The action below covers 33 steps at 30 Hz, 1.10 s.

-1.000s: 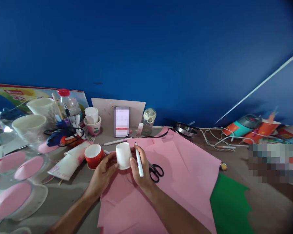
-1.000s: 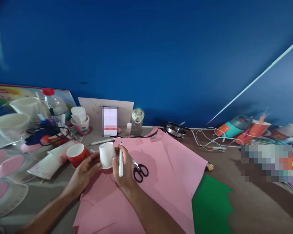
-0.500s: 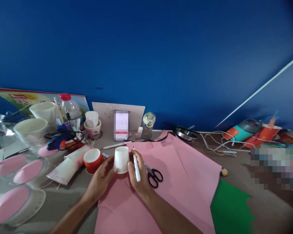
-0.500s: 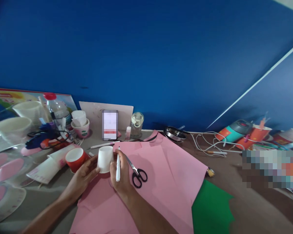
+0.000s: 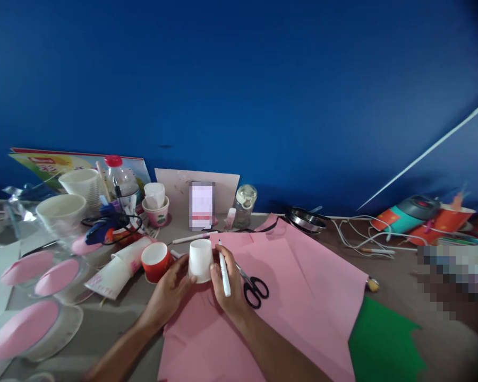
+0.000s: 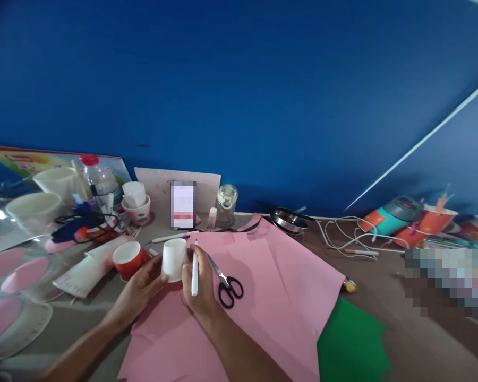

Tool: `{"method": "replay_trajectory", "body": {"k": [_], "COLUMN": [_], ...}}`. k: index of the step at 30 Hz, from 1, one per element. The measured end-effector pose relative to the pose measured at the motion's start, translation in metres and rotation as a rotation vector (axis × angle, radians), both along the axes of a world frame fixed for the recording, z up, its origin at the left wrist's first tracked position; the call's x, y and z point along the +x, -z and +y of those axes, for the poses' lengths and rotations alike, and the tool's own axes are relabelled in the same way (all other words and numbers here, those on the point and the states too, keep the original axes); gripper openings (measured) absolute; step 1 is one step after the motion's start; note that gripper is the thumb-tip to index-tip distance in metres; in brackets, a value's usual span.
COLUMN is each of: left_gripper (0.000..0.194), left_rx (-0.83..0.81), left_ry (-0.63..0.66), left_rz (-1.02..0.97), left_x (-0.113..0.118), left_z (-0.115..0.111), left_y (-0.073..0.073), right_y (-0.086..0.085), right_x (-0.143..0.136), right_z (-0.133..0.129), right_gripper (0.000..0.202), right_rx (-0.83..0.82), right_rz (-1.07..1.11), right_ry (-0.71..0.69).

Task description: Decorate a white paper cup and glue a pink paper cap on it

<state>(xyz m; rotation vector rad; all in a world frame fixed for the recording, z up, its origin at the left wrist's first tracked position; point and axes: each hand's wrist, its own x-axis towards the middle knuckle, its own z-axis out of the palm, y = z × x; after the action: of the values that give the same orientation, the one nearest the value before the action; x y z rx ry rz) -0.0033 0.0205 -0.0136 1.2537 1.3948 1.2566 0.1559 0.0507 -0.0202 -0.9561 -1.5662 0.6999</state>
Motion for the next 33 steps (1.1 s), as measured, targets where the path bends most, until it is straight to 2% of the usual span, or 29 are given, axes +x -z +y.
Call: {"method": "replay_trajectory", "body": {"k": [10, 20, 33], "left_gripper": [0.059, 0.061, 0.062], "left_rx": [-0.001, -0.014, -0.011], "left_ry": [0.017, 0.036, 0.070], "left_rz": [-0.045, -0.056, 0.011], "left_x": [0.0025, 0.0014, 0.0015], "left_z": [-0.0010, -0.0001, -0.0002], "left_y": [-0.0043, -0.0005, -0.0043], "right_y": [-0.0017, 0.0040, 0.0037], "right_x": [0.0038, 0.0038, 0.0059], "right_z": [-0.0011, 0.0004, 0.0003], "right_gripper": [0.043, 0.043, 0.041], "right_rx": [-0.027, -0.059, -0.075], "right_rz": [-0.013, 0.017, 0.045], "right_ry": [-0.022, -0.056, -0.105]}}
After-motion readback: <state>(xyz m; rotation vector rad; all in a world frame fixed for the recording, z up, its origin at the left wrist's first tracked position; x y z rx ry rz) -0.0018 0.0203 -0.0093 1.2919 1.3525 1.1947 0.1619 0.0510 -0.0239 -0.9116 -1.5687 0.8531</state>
